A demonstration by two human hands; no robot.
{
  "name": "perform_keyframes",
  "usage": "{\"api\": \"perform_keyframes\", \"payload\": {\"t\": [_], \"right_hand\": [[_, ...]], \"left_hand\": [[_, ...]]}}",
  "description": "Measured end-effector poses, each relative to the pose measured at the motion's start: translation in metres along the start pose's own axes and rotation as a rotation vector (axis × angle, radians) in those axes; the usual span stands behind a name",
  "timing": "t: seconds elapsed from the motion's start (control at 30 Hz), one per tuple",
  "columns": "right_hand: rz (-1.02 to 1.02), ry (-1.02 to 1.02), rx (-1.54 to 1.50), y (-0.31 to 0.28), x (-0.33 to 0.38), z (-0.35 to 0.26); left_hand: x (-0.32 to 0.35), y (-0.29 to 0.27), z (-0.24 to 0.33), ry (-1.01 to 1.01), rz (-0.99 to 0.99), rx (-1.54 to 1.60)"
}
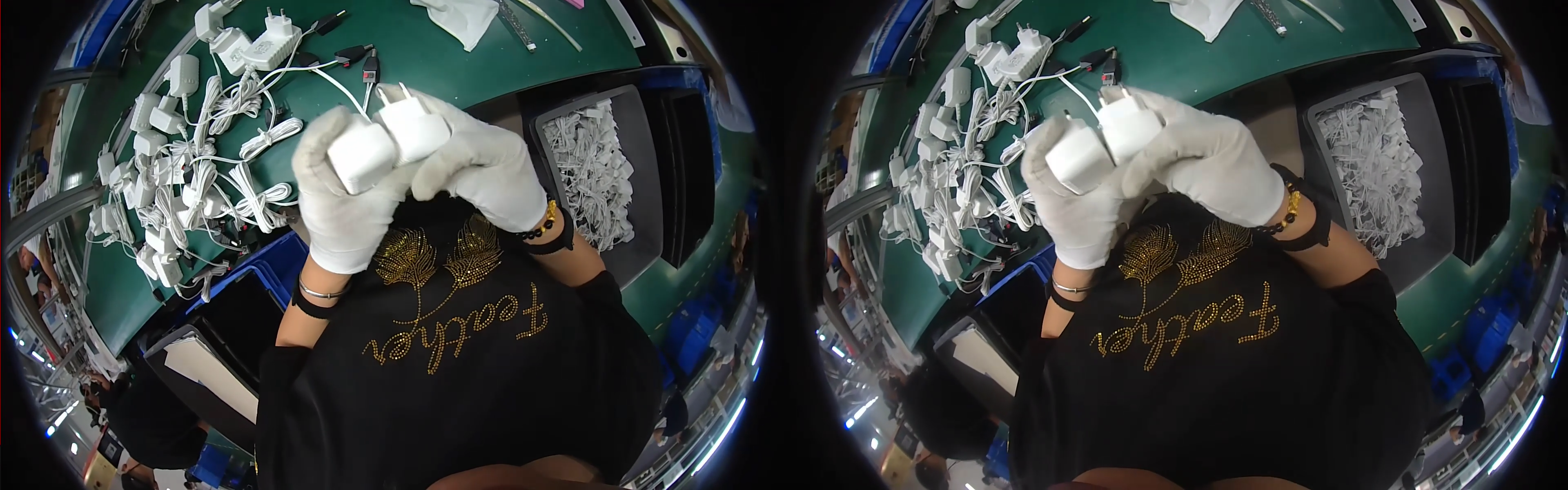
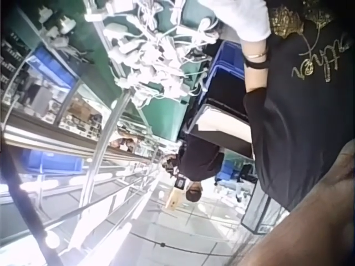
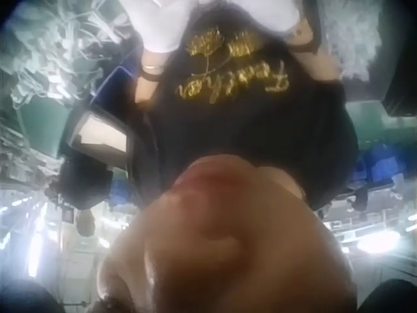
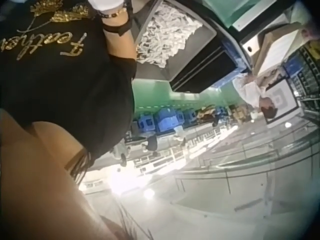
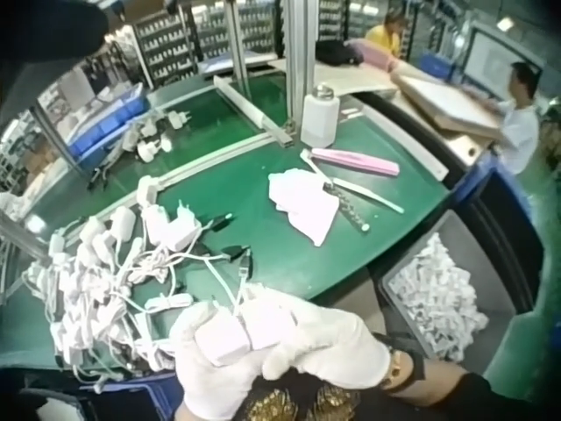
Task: Sorting and preparing power adapters with cables at a workstation.
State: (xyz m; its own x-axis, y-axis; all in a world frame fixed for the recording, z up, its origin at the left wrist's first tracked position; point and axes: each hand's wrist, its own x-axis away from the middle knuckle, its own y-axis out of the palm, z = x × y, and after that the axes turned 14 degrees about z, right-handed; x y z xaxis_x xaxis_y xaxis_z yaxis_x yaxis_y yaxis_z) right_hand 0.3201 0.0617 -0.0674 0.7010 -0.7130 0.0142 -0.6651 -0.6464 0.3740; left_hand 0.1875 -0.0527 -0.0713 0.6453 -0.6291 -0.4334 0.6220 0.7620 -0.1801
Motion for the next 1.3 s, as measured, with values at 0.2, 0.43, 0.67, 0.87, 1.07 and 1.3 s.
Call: {"api": "perform_keyframes", "payload": {"t": [0.2,0.43,0.67,0.87,1.07,1.3], "right_hand": [[0.041,0.18,0.038,-0.002,0.0,-0.018],[0.079,-0.099,0.122,0.017,-0.006,-0.015],[0.121,-0.124,0.135,0.026,-0.039,-0.018],[-0.057,-0.122,-0.147,0.048,-0.05,-0.012],[0.014,0.056,-0.367,0.017,-0.078,-0.005],[-0.001,0.177,-0.571,-0.009,-0.107,-0.003]], "left_hand": [[-0.003,0.002,-0.005,-0.099,0.07,0.153],[-0.013,-0.009,0.011,-0.132,0.006,0.115],[-0.053,-0.036,0.026,-0.437,0.087,0.358],[-0.087,-0.021,0.039,0.172,-0.199,-0.349],[-0.147,-0.036,0.063,0.117,-0.644,-0.549],[-0.407,-0.113,-0.03,0.336,-0.111,-1.233]]}}
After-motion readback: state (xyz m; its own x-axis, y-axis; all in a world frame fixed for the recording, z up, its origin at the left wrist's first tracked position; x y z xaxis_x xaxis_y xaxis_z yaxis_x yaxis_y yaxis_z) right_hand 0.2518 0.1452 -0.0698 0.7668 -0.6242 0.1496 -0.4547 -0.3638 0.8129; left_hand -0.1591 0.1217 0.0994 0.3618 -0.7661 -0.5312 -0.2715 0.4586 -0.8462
